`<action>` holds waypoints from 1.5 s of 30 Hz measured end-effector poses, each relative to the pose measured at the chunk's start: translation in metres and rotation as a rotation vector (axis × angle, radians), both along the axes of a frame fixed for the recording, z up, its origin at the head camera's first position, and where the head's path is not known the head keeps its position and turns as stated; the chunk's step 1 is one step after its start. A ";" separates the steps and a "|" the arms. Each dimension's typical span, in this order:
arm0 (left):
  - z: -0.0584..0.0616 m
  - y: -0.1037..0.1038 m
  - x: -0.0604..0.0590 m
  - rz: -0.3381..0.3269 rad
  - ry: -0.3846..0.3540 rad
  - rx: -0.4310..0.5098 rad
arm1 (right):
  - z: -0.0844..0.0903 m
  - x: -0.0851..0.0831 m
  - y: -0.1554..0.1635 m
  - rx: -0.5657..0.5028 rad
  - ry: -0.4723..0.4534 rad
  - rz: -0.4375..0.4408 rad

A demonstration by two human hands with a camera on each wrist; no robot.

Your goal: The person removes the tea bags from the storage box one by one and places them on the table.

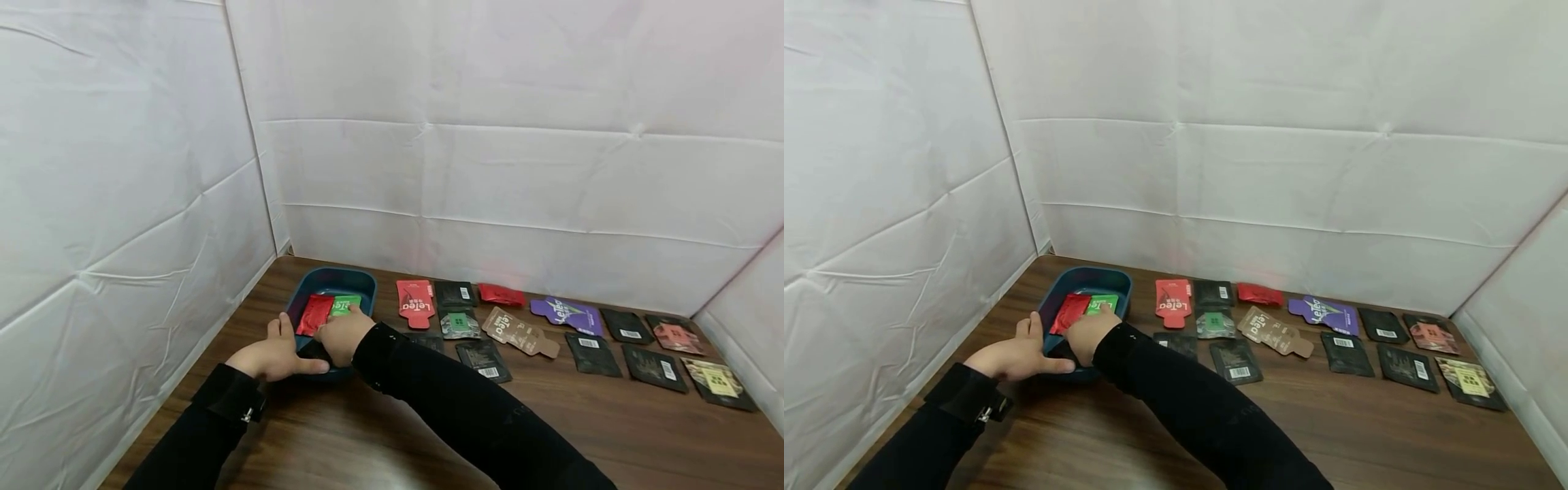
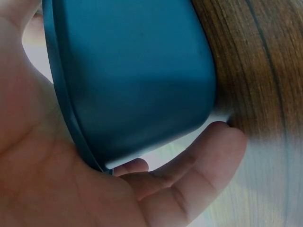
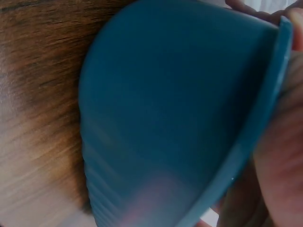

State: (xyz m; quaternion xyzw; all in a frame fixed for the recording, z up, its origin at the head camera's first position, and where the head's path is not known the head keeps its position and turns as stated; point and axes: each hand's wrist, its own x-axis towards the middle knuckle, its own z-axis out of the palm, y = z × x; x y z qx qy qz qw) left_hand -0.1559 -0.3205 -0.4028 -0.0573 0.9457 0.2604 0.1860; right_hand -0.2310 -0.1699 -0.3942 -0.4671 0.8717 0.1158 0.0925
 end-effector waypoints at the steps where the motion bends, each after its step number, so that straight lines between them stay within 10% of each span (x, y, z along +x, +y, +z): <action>1: 0.000 0.000 0.000 0.001 0.000 0.000 | 0.000 0.000 0.000 0.000 -0.008 -0.006; 32: -0.002 0.002 -0.002 0.002 -0.010 -0.006 | -0.005 -0.006 0.016 -0.131 0.138 -0.009; 45: -0.001 0.002 -0.004 0.016 -0.006 -0.042 | 0.029 -0.020 0.113 -0.814 0.131 -0.072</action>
